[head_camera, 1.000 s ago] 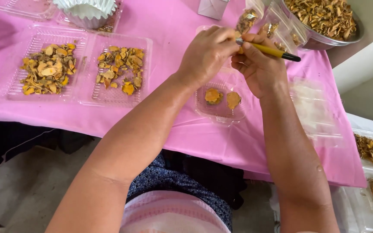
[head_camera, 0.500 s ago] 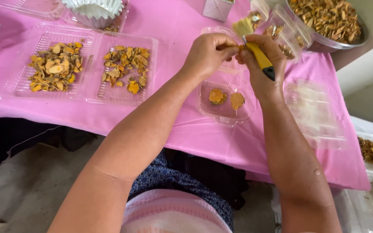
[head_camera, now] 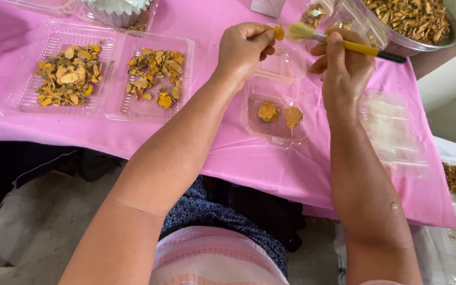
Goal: Sorting and cleaning dried turmeric pieces using a brush and placing them into plastic containers.
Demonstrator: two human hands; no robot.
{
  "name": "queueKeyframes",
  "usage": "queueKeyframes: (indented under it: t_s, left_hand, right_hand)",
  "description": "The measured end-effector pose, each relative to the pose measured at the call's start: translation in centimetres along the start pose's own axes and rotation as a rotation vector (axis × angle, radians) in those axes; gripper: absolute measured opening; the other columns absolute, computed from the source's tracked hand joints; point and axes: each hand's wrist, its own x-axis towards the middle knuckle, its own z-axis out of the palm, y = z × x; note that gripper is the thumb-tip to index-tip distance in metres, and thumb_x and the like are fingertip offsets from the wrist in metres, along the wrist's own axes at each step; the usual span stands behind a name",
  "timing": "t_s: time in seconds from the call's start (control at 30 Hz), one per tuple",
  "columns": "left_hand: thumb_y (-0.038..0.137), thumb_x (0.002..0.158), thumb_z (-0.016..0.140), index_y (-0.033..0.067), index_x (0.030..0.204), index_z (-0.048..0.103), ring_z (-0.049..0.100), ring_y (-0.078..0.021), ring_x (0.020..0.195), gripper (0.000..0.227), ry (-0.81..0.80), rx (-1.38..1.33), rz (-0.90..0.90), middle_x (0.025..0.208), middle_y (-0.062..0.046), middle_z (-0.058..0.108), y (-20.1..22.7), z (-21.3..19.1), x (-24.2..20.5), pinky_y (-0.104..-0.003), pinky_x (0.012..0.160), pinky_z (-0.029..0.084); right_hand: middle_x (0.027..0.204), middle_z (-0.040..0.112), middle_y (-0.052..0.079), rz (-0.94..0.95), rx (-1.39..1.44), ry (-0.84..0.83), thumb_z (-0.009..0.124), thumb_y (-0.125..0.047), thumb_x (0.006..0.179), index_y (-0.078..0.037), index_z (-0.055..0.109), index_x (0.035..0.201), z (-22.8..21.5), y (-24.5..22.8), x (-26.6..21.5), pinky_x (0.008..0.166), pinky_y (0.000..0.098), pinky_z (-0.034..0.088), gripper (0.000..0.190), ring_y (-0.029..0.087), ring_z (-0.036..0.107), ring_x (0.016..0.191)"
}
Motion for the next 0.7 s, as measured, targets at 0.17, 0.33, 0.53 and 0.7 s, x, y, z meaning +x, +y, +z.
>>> queueKeyframes:
  t_s: [0.17, 0.33, 0.53, 0.7]
  left_hand:
    - [0.007, 0.094, 0.07, 0.0027, 0.104, 0.078, 0.072, -0.0112, 0.068, 0.014, -0.016, 0.008, -0.055, 0.083, -0.007, 0.079, 0.6, 0.0, -0.3, -0.021, 0.06, 0.059]
    - [0.006, 0.091, 0.075, 0.0071, 0.098, 0.079, 0.074, -0.0092, 0.067, 0.009, -0.031, 0.049, 0.019, 0.083, -0.005, 0.082, -0.7, 0.0, -0.2, -0.02, 0.055, 0.057]
    - [0.013, 0.085, 0.076, 0.0211, 0.076, 0.077, 0.073, -0.0088, 0.072, 0.012, -0.215, 0.651, 0.383, 0.077, 0.007, 0.08, -2.8, 1.4, -0.2, -0.028, 0.062, 0.051]
    - [0.015, 0.078, 0.086, 0.0183, 0.075, 0.079, 0.058, -0.0254, 0.091, 0.009, -0.548, 1.133, 0.552, 0.09, -0.002, 0.066, -0.8, 1.6, -3.2, -0.047, 0.087, 0.04]
  right_hand:
    - [0.093, 0.07, 0.023, -0.111, 0.147, -0.153, 0.055, -0.016, 0.117, 0.007, 0.062, 0.123, 0.2, -0.4, 0.0, 0.053, 0.0292, 0.059, 0.025, 0.024, 0.071, 0.069]
    - [0.083, 0.073, 0.018, -0.112, -0.139, -0.041, 0.052, -0.014, 0.117, 0.008, 0.066, 0.113, -1.2, 0.6, 0.5, 0.045, 0.0268, 0.056, 0.026, 0.02, 0.069, 0.055]
    - [0.082, 0.076, 0.015, 0.038, -0.001, 0.063, 0.059, -0.017, 0.11, 0.003, 0.067, 0.113, -1.9, 1.9, 1.1, 0.044, 0.0235, 0.055, 0.022, 0.016, 0.069, 0.053]
    - [0.084, 0.076, 0.022, -0.119, -0.073, 0.0, 0.056, -0.009, 0.115, 0.008, 0.065, 0.115, -2.0, 1.2, 1.0, 0.047, 0.0266, 0.057, 0.019, 0.021, 0.071, 0.057]
